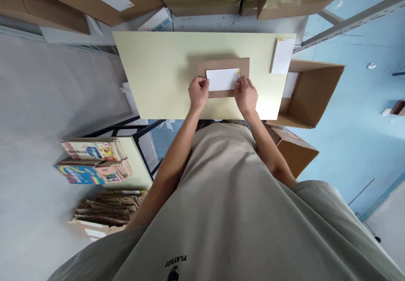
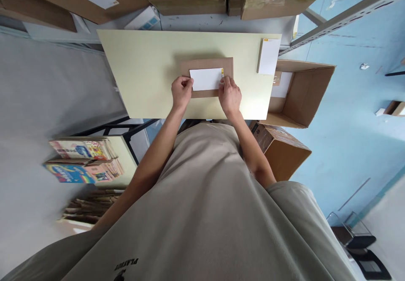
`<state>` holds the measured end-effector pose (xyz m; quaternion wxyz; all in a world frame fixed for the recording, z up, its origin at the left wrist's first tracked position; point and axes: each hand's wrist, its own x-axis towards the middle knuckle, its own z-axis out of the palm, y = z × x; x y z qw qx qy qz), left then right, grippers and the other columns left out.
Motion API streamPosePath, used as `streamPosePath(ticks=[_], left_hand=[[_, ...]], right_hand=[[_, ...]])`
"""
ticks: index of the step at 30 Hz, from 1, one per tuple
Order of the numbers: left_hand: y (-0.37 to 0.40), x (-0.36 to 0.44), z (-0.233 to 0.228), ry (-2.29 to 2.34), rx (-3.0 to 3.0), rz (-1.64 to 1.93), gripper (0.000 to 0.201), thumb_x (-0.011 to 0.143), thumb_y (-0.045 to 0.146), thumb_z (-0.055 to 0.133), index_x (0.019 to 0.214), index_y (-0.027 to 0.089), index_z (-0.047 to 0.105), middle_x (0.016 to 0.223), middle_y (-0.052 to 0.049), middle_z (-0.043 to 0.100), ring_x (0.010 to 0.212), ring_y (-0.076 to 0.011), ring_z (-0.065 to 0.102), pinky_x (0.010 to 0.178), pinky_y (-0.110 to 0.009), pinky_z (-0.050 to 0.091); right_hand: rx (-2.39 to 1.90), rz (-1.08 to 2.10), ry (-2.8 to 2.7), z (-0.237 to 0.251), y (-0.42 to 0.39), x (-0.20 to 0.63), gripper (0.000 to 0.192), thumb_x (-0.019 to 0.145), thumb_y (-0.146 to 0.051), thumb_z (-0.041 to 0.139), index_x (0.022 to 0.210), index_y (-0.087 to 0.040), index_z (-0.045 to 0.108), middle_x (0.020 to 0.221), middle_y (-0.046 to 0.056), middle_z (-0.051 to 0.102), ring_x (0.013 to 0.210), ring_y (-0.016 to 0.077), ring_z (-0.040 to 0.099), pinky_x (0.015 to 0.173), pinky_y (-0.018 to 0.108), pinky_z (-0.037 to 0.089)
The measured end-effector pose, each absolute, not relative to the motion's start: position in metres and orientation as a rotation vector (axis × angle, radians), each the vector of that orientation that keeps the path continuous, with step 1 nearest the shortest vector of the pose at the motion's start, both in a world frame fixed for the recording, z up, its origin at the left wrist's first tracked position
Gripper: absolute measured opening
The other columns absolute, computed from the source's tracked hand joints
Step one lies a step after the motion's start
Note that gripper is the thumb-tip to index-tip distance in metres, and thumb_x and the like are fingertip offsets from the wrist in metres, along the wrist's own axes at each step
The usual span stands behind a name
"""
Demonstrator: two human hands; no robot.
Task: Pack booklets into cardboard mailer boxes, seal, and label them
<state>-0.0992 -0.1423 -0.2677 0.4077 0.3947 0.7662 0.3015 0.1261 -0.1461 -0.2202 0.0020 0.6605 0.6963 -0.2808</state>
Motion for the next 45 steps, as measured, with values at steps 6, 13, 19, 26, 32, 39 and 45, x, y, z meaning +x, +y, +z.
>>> streamPosePath(ticks=[6, 13, 19, 26, 32, 39, 45], left_hand=[[-0.141, -0.097, -0.264, 1.924, 0.968, 0.792, 0.017, 0.109, 0.031, 0.080, 0.095, 0.025, 0.074, 0.092, -0.004, 0.078, 0.094, -0.0227, 0.076, 0.096, -0.036, 0.061], [-0.139, -0.096, -0.263, 1.925, 0.925, 0.791, 0.017, 0.107, 0.031, 0.081, 0.094, 0.025, 0.073, 0.090, -0.003, 0.078, 0.093, -0.0227, 0.076, 0.098, -0.037, 0.062], [-0.138, -0.096, -0.259, 1.943, 0.953, 0.763, 0.018, 0.107, 0.031, 0.079, 0.091, 0.026, 0.071, 0.095, -0.005, 0.080, 0.097, -0.0244, 0.077, 0.100, -0.038, 0.062], [-0.138, -0.094, -0.253, 1.928, 0.932, 0.808, 0.022, 0.104, 0.039, 0.082, 0.090, 0.027, 0.070, 0.090, -0.004, 0.079, 0.096, -0.0245, 0.077, 0.102, -0.039, 0.063], [-0.137, -0.092, -0.249, 1.929, 0.923, 0.789, 0.022, 0.105, 0.030, 0.081, 0.088, 0.027, 0.068, 0.093, -0.004, 0.080, 0.100, -0.0253, 0.077, 0.104, -0.039, 0.062], [-0.137, -0.089, -0.253, 1.954, 0.938, 0.779, 0.021, 0.106, 0.025, 0.079, 0.089, 0.028, 0.067, 0.092, -0.004, 0.079, 0.097, -0.0255, 0.077, 0.103, -0.040, 0.061], [-0.138, -0.088, -0.256, 1.962, 0.970, 0.808, 0.023, 0.106, 0.036, 0.079, 0.088, 0.029, 0.066, 0.092, -0.004, 0.080, 0.097, -0.0257, 0.076, 0.104, -0.041, 0.062]], right_hand=[[2.091, -0.959, 2.198, -0.222, -0.142, 0.115, 0.044, 0.125, -0.034, 0.038, 0.158, -0.024, 0.066, 0.146, 0.019, 0.078, 0.123, 0.0353, 0.077, 0.109, 0.054, 0.061], [2.168, -0.819, 2.151, -0.230, -0.114, 0.110, 0.047, 0.126, -0.036, 0.036, 0.161, -0.026, 0.066, 0.156, 0.022, 0.077, 0.125, 0.0352, 0.075, 0.112, 0.054, 0.057], [1.738, -0.951, 2.359, -0.210, -0.144, 0.084, 0.050, 0.127, -0.038, 0.036, 0.153, -0.020, 0.074, 0.139, 0.021, 0.081, 0.130, 0.0360, 0.072, 0.115, 0.049, 0.053], [1.851, -0.815, 2.183, -0.190, -0.126, 0.088, 0.064, 0.126, -0.033, 0.031, 0.185, -0.017, 0.049, 0.160, 0.027, 0.073, 0.138, 0.0376, 0.072, 0.115, 0.053, 0.054], [1.411, -1.001, 2.364, -0.179, -0.128, 0.088, 0.059, 0.125, -0.030, 0.037, 0.178, -0.022, 0.063, 0.140, 0.017, 0.085, 0.123, 0.0344, 0.078, 0.111, 0.047, 0.055], [1.535, -0.938, 2.324, -0.185, -0.125, 0.083, 0.066, 0.123, -0.030, 0.040, 0.187, -0.020, 0.049, 0.141, 0.019, 0.085, 0.120, 0.0342, 0.077, 0.105, 0.044, 0.055], [1.560, -0.896, 2.282, -0.183, -0.119, 0.075, 0.065, 0.122, -0.025, 0.040, 0.186, -0.017, 0.051, 0.143, 0.024, 0.084, 0.119, 0.0360, 0.078, 0.103, 0.045, 0.055]])
